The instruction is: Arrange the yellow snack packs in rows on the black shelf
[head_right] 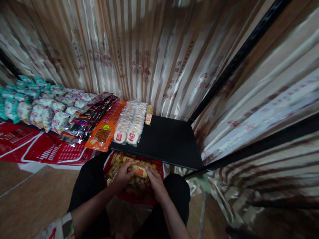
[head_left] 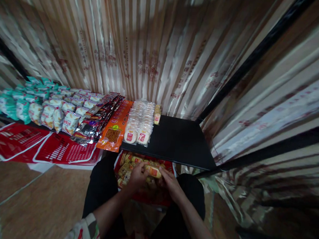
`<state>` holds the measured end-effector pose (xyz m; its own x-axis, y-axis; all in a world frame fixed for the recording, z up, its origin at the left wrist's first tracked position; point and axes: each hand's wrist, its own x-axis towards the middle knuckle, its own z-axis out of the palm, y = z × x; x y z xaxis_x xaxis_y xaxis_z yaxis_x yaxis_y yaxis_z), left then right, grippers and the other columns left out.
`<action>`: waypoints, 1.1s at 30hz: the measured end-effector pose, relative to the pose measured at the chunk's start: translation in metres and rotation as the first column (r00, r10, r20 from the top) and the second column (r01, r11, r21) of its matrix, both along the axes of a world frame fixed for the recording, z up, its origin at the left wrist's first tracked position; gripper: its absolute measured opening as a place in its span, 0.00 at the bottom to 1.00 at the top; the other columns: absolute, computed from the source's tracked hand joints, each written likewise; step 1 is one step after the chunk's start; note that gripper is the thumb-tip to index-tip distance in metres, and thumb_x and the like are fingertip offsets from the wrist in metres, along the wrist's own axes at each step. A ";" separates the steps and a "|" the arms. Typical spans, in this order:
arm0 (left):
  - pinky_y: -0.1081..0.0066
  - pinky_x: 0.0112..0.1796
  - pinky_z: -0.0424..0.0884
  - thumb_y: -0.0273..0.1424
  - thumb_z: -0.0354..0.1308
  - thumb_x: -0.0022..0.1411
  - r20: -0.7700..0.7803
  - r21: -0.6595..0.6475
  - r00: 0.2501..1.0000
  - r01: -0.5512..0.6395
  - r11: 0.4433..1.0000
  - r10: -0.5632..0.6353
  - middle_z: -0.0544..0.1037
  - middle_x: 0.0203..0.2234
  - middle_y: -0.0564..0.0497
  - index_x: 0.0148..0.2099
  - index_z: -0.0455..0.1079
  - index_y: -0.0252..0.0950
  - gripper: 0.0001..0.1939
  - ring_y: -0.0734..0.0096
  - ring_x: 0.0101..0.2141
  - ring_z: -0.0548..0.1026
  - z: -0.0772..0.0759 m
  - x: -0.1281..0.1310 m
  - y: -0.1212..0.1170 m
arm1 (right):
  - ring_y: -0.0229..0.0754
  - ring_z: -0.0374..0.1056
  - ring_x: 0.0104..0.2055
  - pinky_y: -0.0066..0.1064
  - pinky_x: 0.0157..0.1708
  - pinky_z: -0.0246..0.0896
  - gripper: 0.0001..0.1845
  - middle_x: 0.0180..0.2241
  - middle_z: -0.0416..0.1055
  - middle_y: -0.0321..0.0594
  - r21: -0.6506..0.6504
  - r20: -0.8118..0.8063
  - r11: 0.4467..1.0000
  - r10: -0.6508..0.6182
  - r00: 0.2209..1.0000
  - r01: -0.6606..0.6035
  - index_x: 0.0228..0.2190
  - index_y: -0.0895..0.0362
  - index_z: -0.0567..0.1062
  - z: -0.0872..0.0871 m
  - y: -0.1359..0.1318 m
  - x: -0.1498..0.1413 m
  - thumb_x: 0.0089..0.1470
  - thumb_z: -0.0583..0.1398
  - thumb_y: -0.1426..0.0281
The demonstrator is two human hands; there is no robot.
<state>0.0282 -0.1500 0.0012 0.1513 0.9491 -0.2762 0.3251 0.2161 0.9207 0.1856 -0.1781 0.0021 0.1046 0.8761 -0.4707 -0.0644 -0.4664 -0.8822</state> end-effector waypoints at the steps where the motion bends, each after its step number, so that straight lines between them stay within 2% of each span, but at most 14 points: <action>1: 0.72 0.39 0.71 0.25 0.52 0.55 0.061 -0.044 0.997 -0.034 0.998 0.037 0.75 0.39 0.49 0.47 0.67 0.35 0.16 0.72 0.36 0.74 0.002 0.005 0.000 | 0.33 0.65 0.20 0.23 0.18 0.58 0.21 0.21 0.71 0.34 0.004 -0.032 1.000 -0.028 0.999 0.028 0.31 0.57 0.76 0.008 -0.002 0.002 0.42 0.63 0.52; 3: 0.75 0.32 0.71 0.25 0.52 0.56 0.171 -0.125 0.977 -0.109 0.986 0.130 0.75 0.35 0.49 0.45 0.66 0.34 0.13 0.74 0.32 0.74 0.005 0.015 0.001 | 0.32 0.65 0.21 0.22 0.19 0.59 0.22 0.23 0.72 0.35 0.061 -0.071 0.996 -0.059 0.996 0.063 0.32 0.57 0.75 0.020 -0.003 0.004 0.40 0.65 0.53; 6: 0.76 0.30 0.72 0.25 0.53 0.56 0.290 -0.194 0.927 -0.184 0.964 0.236 0.74 0.33 0.50 0.42 0.65 0.33 0.10 0.75 0.31 0.74 0.011 0.029 0.001 | 0.33 0.67 0.23 0.22 0.21 0.61 0.23 0.24 0.73 0.35 0.140 -0.103 0.986 -0.078 0.992 0.092 0.31 0.57 0.75 0.029 -0.002 0.002 0.36 0.67 0.54; 9: 0.76 0.31 0.72 0.28 0.56 0.56 0.356 -0.213 0.901 -0.182 0.960 0.249 0.75 0.32 0.50 0.40 0.64 0.34 0.09 0.75 0.31 0.75 0.017 0.040 0.001 | 0.36 0.69 0.26 0.23 0.23 0.62 0.22 0.24 0.73 0.36 0.195 -0.089 0.975 -0.087 0.992 0.103 0.30 0.58 0.74 0.026 0.001 -0.002 0.38 0.66 0.53; 12: 0.77 0.30 0.72 0.28 0.54 0.57 0.306 -0.182 0.926 -0.174 0.968 0.223 0.75 0.33 0.50 0.42 0.64 0.34 0.09 0.75 0.31 0.75 0.021 0.046 0.003 | 0.41 0.71 0.30 0.29 0.27 0.65 0.23 0.28 0.75 0.40 0.235 -0.019 0.966 -0.110 0.994 0.111 0.32 0.58 0.74 0.019 0.006 -0.003 0.41 0.62 0.51; 14: 0.76 0.33 0.71 0.26 0.52 0.58 0.165 -0.094 0.966 -0.185 0.978 0.198 0.75 0.34 0.51 0.45 0.65 0.35 0.11 0.76 0.32 0.74 0.026 0.046 0.006 | 0.45 0.72 0.35 0.33 0.32 0.67 0.28 0.35 0.75 0.45 0.271 0.099 0.951 -0.179 0.979 0.147 0.41 0.57 0.72 0.017 0.010 0.000 0.43 0.60 0.51; 16: 0.74 0.40 0.70 0.24 0.52 0.57 -0.006 0.074 0.989 -0.145 0.987 0.146 0.74 0.39 0.50 0.46 0.66 0.37 0.14 0.74 0.36 0.73 0.035 0.043 0.011 | 0.49 0.69 0.45 0.39 0.40 0.67 0.34 0.46 0.71 0.49 0.377 0.315 0.911 -0.298 0.901 0.169 0.50 0.57 0.67 0.020 0.014 0.008 0.44 0.59 0.53; 18: 0.71 0.47 0.66 0.22 0.52 0.55 -0.128 0.243 0.989 -0.036 0.969 0.069 0.72 0.42 0.49 0.47 0.68 0.38 0.17 0.72 0.42 0.71 0.045 0.039 0.018 | 0.52 0.63 0.53 0.44 0.50 0.60 0.34 0.52 0.66 0.49 0.496 0.522 0.864 -0.374 0.767 0.084 0.53 0.56 0.65 0.027 0.018 0.018 0.45 0.59 0.55; 20: 0.71 0.51 0.63 0.21 0.51 0.55 -0.190 0.350 0.981 0.095 0.932 -0.029 0.70 0.42 0.49 0.48 0.69 0.38 0.19 0.70 0.46 0.68 0.056 0.037 0.026 | 0.51 0.62 0.52 0.45 0.53 0.57 0.28 0.49 0.69 0.46 0.518 0.630 0.853 -0.326 0.705 -0.068 0.50 0.54 0.69 0.035 0.023 0.028 0.47 0.58 0.59; 23: 0.71 0.50 0.63 0.21 0.49 0.55 -0.257 0.395 0.955 0.244 0.886 -0.148 0.70 0.40 0.49 0.48 0.71 0.39 0.19 0.69 0.45 0.68 0.067 0.039 0.041 | 0.47 0.68 0.41 0.40 0.45 0.63 0.21 0.37 0.75 0.43 0.437 0.657 0.875 -0.155 0.738 -0.205 0.46 0.53 0.74 0.042 0.034 0.039 0.50 0.56 0.62; 25: 0.70 0.49 0.64 0.21 0.49 0.54 -0.283 0.398 0.943 0.281 0.873 -0.174 0.70 0.40 0.49 0.47 0.72 0.39 0.20 0.69 0.45 0.67 0.070 0.045 0.053 | 0.46 0.69 0.38 0.38 0.42 0.64 0.19 0.33 0.75 0.42 0.410 0.636 0.881 -0.092 0.766 -0.235 0.42 0.53 0.76 0.040 0.045 0.043 0.49 0.57 0.62; 30: 0.69 0.49 0.65 0.22 0.49 0.54 -0.306 0.406 0.936 0.295 0.865 -0.175 0.70 0.41 0.48 0.48 0.72 0.40 0.21 0.67 0.46 0.67 0.069 0.061 0.083 | 0.42 0.69 0.32 0.32 0.35 0.66 0.16 0.32 0.73 0.41 0.456 0.482 0.873 -0.076 0.873 -0.175 0.35 0.54 0.78 0.029 0.080 0.050 0.45 0.58 0.62; 33: 0.67 0.54 0.60 0.22 0.48 0.55 -0.302 0.426 0.947 0.233 0.874 -0.106 0.66 0.51 0.46 0.57 0.64 0.39 0.26 0.65 0.51 0.64 0.068 0.071 0.095 | 0.42 0.69 0.32 0.33 0.35 0.66 0.16 0.31 0.73 0.41 0.458 0.459 0.881 -0.121 0.880 -0.117 0.34 0.55 0.77 0.023 0.105 0.054 0.44 0.58 0.61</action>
<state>0.0992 -0.0552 0.0694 0.3045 0.9445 0.1235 0.5599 -0.2824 0.7790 0.2394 -0.0730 0.0247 0.2059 0.9744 0.0905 0.4035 -0.0003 -0.9150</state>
